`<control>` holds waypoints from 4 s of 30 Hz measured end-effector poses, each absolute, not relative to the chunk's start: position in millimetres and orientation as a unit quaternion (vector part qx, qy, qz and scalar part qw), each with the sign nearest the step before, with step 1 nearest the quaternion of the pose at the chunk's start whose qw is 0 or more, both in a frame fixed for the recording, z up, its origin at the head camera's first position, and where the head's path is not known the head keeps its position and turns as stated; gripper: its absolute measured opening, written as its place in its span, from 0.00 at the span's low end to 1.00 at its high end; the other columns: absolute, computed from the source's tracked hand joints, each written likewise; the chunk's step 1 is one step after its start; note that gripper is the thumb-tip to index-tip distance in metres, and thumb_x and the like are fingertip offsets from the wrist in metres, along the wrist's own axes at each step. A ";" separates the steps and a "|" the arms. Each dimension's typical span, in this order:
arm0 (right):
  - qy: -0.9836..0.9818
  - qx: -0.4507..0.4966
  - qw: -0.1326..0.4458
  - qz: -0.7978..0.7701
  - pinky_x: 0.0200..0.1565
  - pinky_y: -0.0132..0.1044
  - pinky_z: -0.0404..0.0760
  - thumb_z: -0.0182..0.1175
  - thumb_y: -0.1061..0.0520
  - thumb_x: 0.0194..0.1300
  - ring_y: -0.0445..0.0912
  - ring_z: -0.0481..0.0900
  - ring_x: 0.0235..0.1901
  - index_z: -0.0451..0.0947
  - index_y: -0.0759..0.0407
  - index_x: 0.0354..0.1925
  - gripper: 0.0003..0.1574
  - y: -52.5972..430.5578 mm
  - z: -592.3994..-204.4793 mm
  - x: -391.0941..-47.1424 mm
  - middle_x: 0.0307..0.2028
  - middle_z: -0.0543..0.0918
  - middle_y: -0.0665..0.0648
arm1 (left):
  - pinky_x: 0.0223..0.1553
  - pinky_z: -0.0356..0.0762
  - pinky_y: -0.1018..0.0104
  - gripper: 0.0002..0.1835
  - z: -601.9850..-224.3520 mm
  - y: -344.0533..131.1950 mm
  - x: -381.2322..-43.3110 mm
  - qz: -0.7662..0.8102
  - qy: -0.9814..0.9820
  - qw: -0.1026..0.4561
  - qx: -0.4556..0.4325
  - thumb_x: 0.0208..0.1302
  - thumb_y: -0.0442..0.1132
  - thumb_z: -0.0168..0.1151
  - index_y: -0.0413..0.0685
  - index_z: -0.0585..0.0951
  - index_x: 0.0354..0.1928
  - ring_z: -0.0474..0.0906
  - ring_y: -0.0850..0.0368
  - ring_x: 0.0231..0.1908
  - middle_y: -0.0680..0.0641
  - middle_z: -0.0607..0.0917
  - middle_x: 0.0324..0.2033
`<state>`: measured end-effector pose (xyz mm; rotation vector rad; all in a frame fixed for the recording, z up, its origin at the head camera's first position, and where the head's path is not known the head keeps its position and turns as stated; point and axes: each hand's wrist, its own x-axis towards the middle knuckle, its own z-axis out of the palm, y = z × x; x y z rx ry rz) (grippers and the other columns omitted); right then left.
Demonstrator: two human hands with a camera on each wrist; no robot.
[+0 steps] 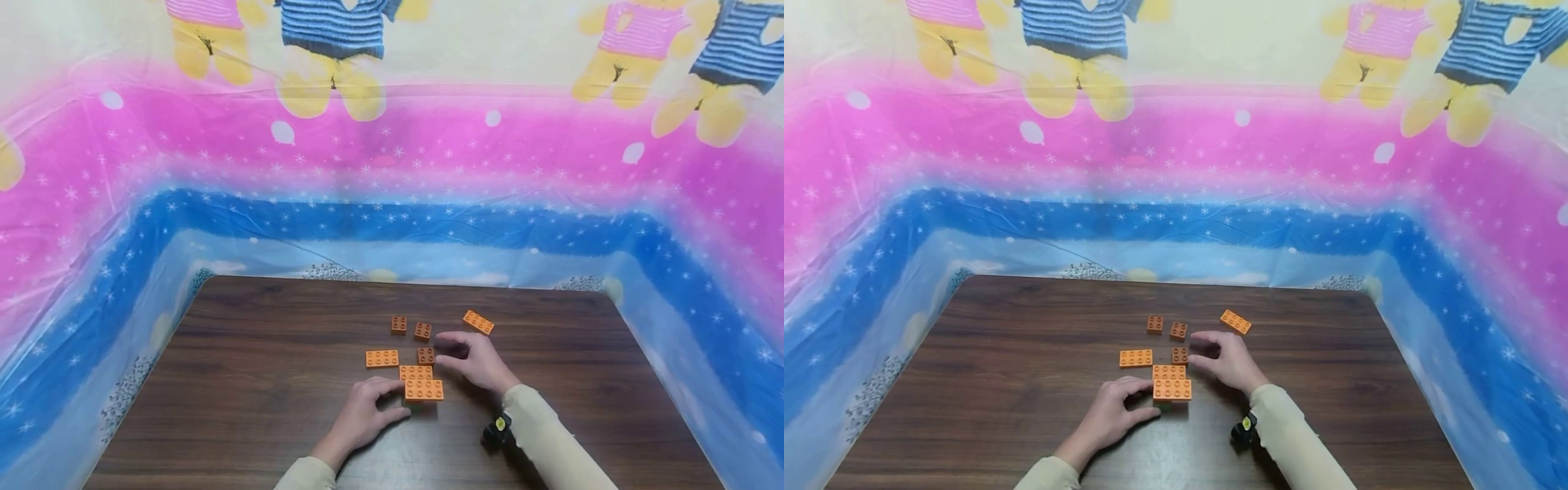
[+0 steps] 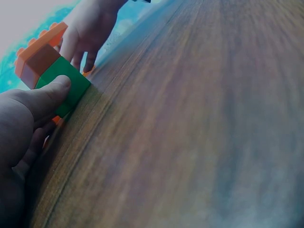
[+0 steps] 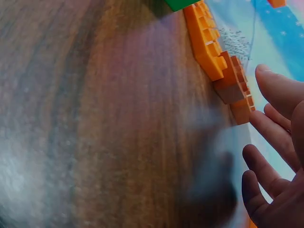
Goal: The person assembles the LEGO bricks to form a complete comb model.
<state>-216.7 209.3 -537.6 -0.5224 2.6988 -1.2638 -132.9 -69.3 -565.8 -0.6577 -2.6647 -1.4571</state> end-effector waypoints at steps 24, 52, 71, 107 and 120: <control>0.899 -0.202 0.070 -0.382 0.66 0.56 0.78 0.75 0.44 0.66 0.46 0.82 0.61 0.85 0.43 0.61 0.27 197.1 -546.6 -221.8 0.59 0.86 0.45 | 0.59 0.83 0.55 0.23 -567.8 -69.5 -132.9 -0.461 -0.860 0.033 -0.218 0.59 0.44 0.81 0.48 0.89 0.56 0.85 0.57 0.54 0.53 0.91 0.51; 0.908 -0.211 0.058 -0.357 0.60 0.52 0.83 0.73 0.52 0.68 0.43 0.83 0.56 0.85 0.45 0.62 0.25 196.3 -549.7 -224.2 0.58 0.87 0.47 | 0.59 0.83 0.55 0.23 -565.6 -69.4 -133.0 -0.464 -0.860 0.018 -0.211 0.60 0.44 0.80 0.48 0.88 0.57 0.85 0.58 0.54 0.53 0.90 0.52; 0.909 -0.202 0.054 -0.361 0.53 0.46 0.84 0.74 0.52 0.67 0.39 0.83 0.48 0.86 0.45 0.61 0.24 196.8 -550.8 -224.9 0.54 0.87 0.45 | 0.59 0.83 0.55 0.23 -566.7 -68.8 -133.9 -0.461 -0.862 0.020 -0.211 0.60 0.43 0.80 0.48 0.88 0.57 0.85 0.58 0.54 0.53 0.90 0.51; 0.896 -0.150 0.045 -0.416 0.52 0.48 0.85 0.74 0.50 0.68 0.40 0.83 0.47 0.84 0.40 0.60 0.23 197.5 -525.4 -203.8 0.52 0.87 0.43 | 0.58 0.83 0.54 0.23 -566.2 -69.4 -134.5 -0.466 -0.859 0.011 -0.210 0.61 0.44 0.80 0.48 0.88 0.57 0.85 0.57 0.54 0.52 0.90 0.52; 0.894 -0.183 0.032 -0.408 0.54 0.47 0.84 0.73 0.47 0.68 0.39 0.84 0.48 0.83 0.44 0.61 0.25 193.9 -506.8 -187.1 0.52 0.87 0.42 | 0.58 0.83 0.54 0.23 -566.1 -69.2 -133.0 -0.462 -0.860 0.026 -0.214 0.60 0.43 0.80 0.47 0.88 0.57 0.86 0.56 0.54 0.51 0.91 0.51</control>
